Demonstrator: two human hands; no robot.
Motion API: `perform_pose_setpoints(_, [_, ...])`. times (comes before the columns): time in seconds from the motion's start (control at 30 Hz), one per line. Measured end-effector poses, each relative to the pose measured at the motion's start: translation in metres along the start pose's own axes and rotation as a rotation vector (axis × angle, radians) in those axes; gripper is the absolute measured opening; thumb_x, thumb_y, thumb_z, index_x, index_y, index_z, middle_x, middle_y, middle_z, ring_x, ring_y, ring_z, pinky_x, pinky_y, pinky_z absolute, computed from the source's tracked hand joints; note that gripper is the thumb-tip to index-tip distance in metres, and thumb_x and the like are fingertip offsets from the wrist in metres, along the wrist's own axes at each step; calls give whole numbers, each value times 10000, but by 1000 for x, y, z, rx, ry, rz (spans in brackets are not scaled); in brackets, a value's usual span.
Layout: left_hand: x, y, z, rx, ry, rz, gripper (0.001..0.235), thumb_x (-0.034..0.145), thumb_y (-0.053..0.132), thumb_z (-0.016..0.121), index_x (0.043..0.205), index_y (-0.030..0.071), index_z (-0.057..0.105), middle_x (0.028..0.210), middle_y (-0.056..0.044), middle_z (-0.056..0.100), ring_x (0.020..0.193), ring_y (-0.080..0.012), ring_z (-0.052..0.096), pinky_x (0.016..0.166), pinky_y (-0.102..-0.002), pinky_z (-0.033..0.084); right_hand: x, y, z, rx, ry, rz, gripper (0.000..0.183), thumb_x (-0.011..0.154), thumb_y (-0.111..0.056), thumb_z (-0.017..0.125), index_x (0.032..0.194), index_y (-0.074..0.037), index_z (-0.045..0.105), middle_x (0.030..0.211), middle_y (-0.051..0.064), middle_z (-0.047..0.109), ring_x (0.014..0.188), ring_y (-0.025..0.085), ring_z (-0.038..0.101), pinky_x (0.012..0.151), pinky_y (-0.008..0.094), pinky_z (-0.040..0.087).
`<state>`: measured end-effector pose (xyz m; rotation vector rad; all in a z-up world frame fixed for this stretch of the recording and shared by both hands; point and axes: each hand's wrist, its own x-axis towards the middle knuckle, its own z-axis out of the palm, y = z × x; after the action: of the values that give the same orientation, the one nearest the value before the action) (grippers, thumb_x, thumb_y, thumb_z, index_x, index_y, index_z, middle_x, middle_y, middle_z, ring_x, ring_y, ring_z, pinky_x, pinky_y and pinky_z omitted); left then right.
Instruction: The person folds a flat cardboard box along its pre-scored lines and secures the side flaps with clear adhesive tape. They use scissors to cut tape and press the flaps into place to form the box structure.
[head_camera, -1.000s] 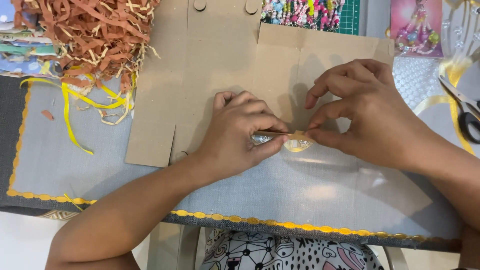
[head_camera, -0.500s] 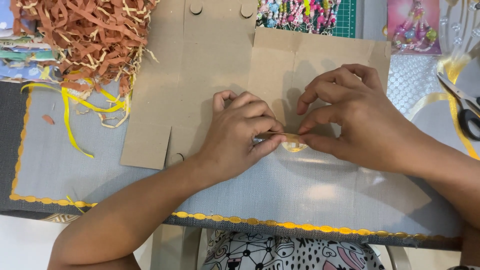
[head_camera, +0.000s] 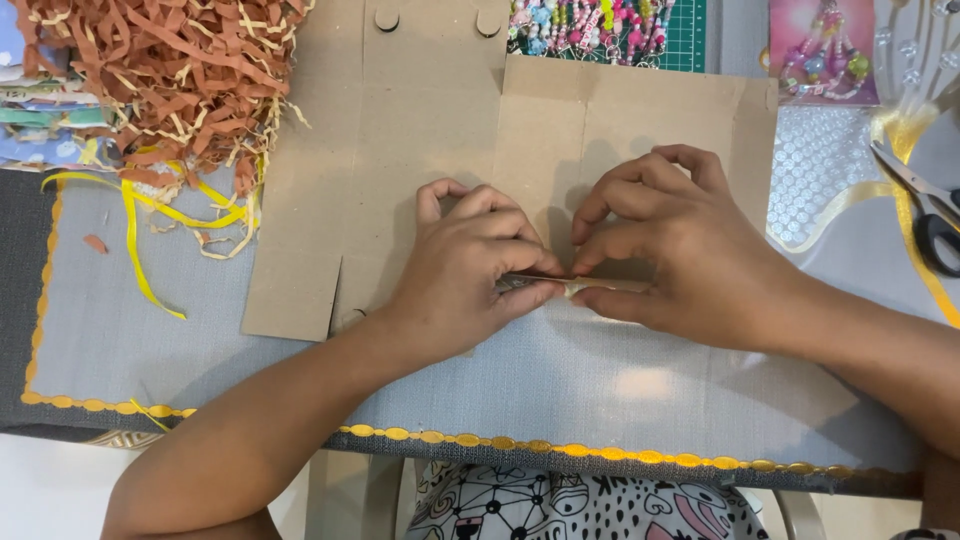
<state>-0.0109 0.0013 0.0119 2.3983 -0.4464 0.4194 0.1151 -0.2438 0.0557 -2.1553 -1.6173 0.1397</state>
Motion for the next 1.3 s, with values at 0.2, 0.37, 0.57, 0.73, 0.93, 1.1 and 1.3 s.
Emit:
perform_pose_setpoints(0.2, [0, 2, 0, 9, -16, 9, 147, 983, 383, 964, 964, 267, 878, 949, 142, 725, 1138, -170, 646, 1129, -550, 278, 4, -5, 2, -1, 91, -83, 110, 956, -360, 962, 956, -305, 866, 1182, -140, 738, 1291, 251, 630, 1272, 631, 270])
perform_pose_setpoints(0.37, [1, 2, -1, -63, -54, -62, 164, 980, 429, 916, 888, 308, 855, 961, 196, 770, 1166, -142, 662, 1144, -531, 254, 4, -4, 6, 2, 71, -114, 82, 935, -321, 957, 953, -324, 878, 1204, -161, 747, 1358, 287, 621, 1261, 677, 271])
perform_pose_setpoints(0.57, [4, 2, -5, -3, -68, -3, 162, 1010, 378, 882, 917, 261, 819, 990, 127, 750, 1115, -166, 673, 1114, -502, 290, 3, 0, 9, -62, 57, -53, 201, 935, -440, 956, 1010, -268, 885, 1218, -77, 735, 1336, 296, 599, 1210, 678, 295])
perform_pose_setpoints(0.73, [6, 9, -6, 44, -29, 50, 163, 966, 350, 934, 955, 231, 824, 1005, 102, 746, 1095, -169, 711, 1116, -498, 299, -13, 2, -46, -111, -11, -35, 346, 973, -524, 914, 1138, -227, 851, 1191, -20, 757, 1223, 294, 643, 1134, 598, 368])
perform_pose_setpoints(0.93, [10, 14, -9, 49, 47, 67, 153, 989, 342, 932, 990, 220, 840, 1021, 110, 843, 1023, -140, 748, 1160, -444, 307, -82, 38, -126, -324, 54, 235, 302, 1062, -481, 847, 1193, -210, 873, 1191, 2, 839, 1110, 311, 743, 1074, 530, 465])
perform_pose_setpoints(1.1, [11, 16, -8, 27, 22, 23, 113, 985, 328, 915, 976, 225, 870, 992, 117, 865, 1027, -127, 757, 1173, -442, 307, -149, 85, -132, -403, 153, 588, 252, 1095, -437, 859, 1230, -231, 911, 1272, 26, 865, 1235, 320, 774, 915, 514, 564])
perform_pose_setpoints(1.3, [22, 34, -22, -2, -151, 66, 93, 962, 242, 908, 942, 254, 818, 914, 165, 822, 1005, -118, 734, 1151, -462, 302, -170, 132, -115, -467, 177, 634, 267, 1103, -450, 865, 1228, -223, 929, 1253, 95, 875, 1179, 386, 791, 958, 515, 578])
